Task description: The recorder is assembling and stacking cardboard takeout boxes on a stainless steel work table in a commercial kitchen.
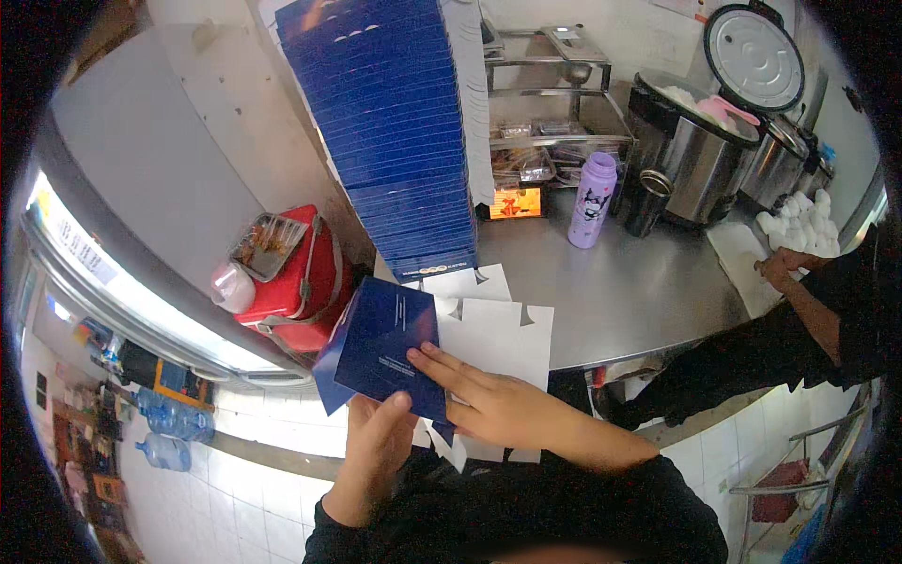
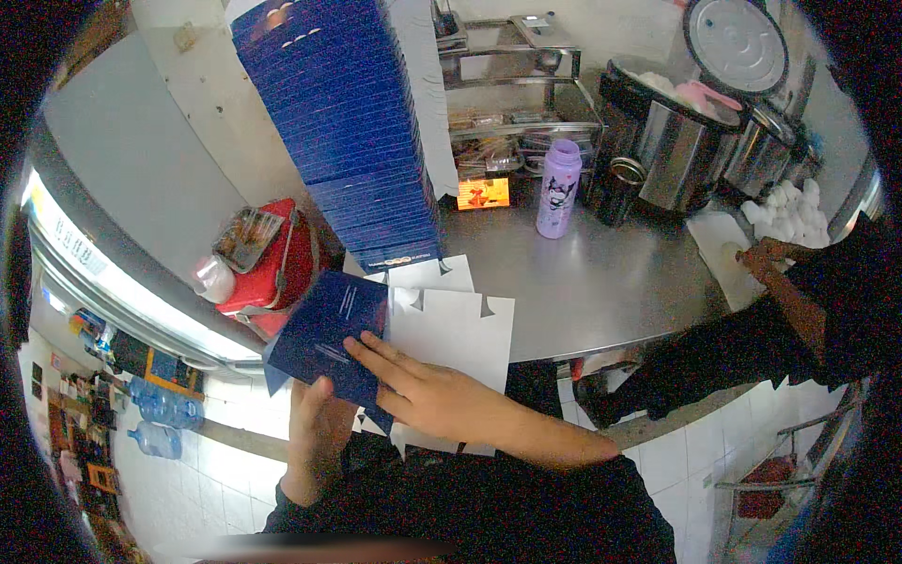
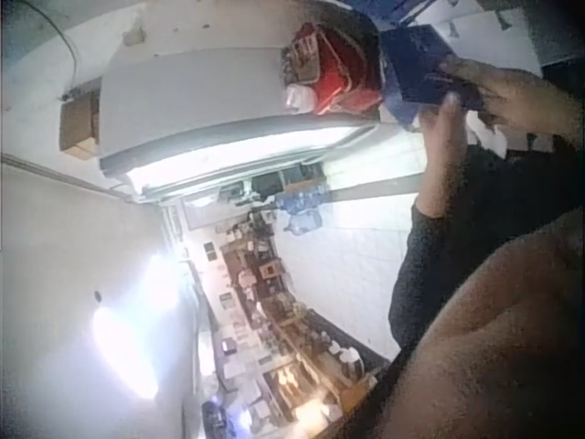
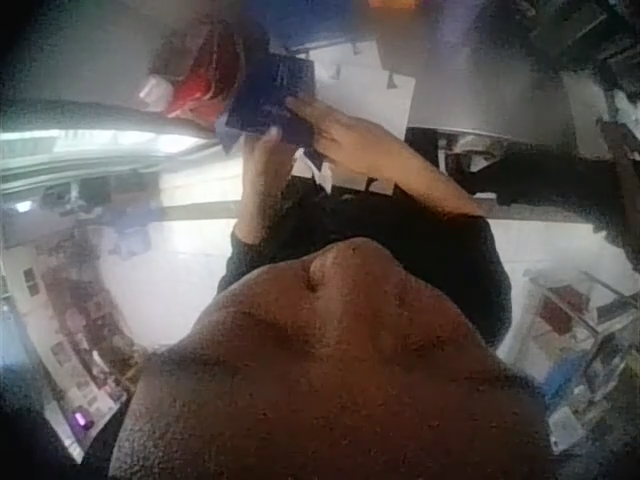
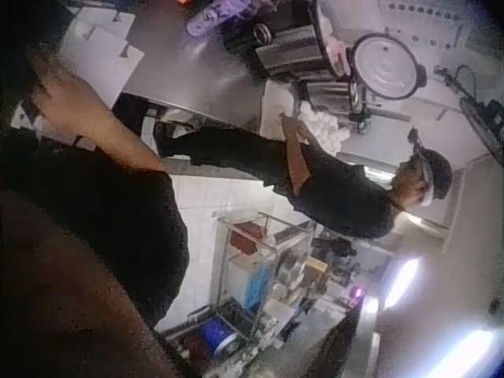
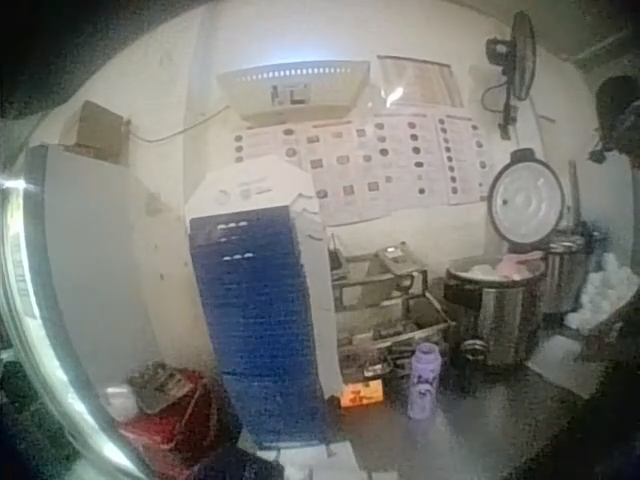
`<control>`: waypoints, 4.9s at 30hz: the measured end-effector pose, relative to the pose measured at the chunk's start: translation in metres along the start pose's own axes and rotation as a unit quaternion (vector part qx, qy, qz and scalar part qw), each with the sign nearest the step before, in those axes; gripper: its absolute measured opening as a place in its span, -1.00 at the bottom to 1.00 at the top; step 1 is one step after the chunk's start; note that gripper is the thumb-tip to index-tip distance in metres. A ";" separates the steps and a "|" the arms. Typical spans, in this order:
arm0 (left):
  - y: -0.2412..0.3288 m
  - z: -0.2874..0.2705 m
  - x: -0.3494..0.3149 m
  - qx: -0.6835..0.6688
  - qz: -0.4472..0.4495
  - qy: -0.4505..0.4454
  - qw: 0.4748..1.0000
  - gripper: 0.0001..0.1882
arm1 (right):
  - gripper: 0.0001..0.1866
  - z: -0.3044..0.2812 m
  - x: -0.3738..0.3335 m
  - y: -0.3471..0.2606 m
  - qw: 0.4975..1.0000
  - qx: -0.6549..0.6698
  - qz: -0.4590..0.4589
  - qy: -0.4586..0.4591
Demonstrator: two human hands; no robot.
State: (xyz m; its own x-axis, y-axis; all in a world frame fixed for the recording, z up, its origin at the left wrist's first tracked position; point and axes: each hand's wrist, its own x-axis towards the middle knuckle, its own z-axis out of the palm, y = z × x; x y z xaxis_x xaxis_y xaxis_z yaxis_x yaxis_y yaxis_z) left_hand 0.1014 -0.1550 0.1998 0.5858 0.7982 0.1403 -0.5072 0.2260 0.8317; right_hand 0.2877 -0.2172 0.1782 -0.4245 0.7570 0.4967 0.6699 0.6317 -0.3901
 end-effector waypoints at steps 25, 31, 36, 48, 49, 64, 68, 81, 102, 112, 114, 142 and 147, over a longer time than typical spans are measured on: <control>-0.034 -0.018 -0.003 0.026 0.072 0.047 0.996 -0.77 | -0.46 -0.021 -0.017 0.008 0.978 0.098 0.039 0.178; -0.042 -0.005 -0.016 0.240 0.082 0.046 0.966 -0.72 | -0.57 -0.005 -0.027 0.010 0.949 0.188 0.049 0.247; -0.022 -0.007 -0.019 0.429 0.105 -0.043 0.896 -0.65 | -0.69 0.012 -0.032 0.009 0.859 0.405 0.028 0.311; -0.017 -0.021 0.011 0.611 0.188 -0.135 0.757 -0.56 | -0.66 -0.004 -0.035 0.019 0.957 0.030 0.045 0.286; -0.017 -0.024 0.012 0.622 0.160 -0.137 0.754 -0.59 | -0.62 -0.006 -0.036 0.022 0.952 0.008 0.057 0.300; -0.018 -0.016 0.004 0.614 0.013 -0.112 0.781 -0.40 | -0.75 0.002 -0.028 0.021 0.974 -0.083 0.161 0.136; -0.014 -0.014 0.002 0.617 -0.023 -0.097 0.781 -0.32 | -0.81 -0.002 -0.022 0.013 0.941 -0.057 0.106 0.316; -0.022 -0.014 -0.008 0.577 -0.021 -0.097 0.811 -0.28 | -0.86 -0.019 -0.024 0.018 0.957 0.212 0.162 0.117; 0.205 -0.044 0.160 0.605 0.507 0.098 0.605 -0.08 | -0.78 -0.269 0.086 0.021 0.913 -0.272 -0.107 0.286; 0.240 0.007 0.337 0.592 0.480 -0.050 0.645 -0.11 | -0.60 -0.316 0.300 0.134 0.909 -0.290 -0.078 0.290; 0.240 0.007 0.336 0.617 0.491 -0.058 0.612 -0.12 | -0.59 -0.320 0.298 0.149 0.924 -0.265 -0.065 0.269; 0.296 0.003 0.374 0.491 0.358 -0.193 0.770 -0.56 | -0.35 -0.281 0.316 0.200 0.869 0.340 -0.104 0.344; 0.286 0.037 0.374 0.638 0.333 -0.147 0.679 -0.53 | -0.35 -0.280 0.308 0.198 0.878 0.315 -0.072 0.354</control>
State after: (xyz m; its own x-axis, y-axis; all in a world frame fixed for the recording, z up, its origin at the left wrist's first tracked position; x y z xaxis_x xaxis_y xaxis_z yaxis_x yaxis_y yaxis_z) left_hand 0.1984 0.1873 0.5100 0.6906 0.2977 0.6592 0.1282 -0.9473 0.2935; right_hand 0.4604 0.0945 0.4715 0.1564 0.5095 0.8461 0.0753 0.8480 -0.5246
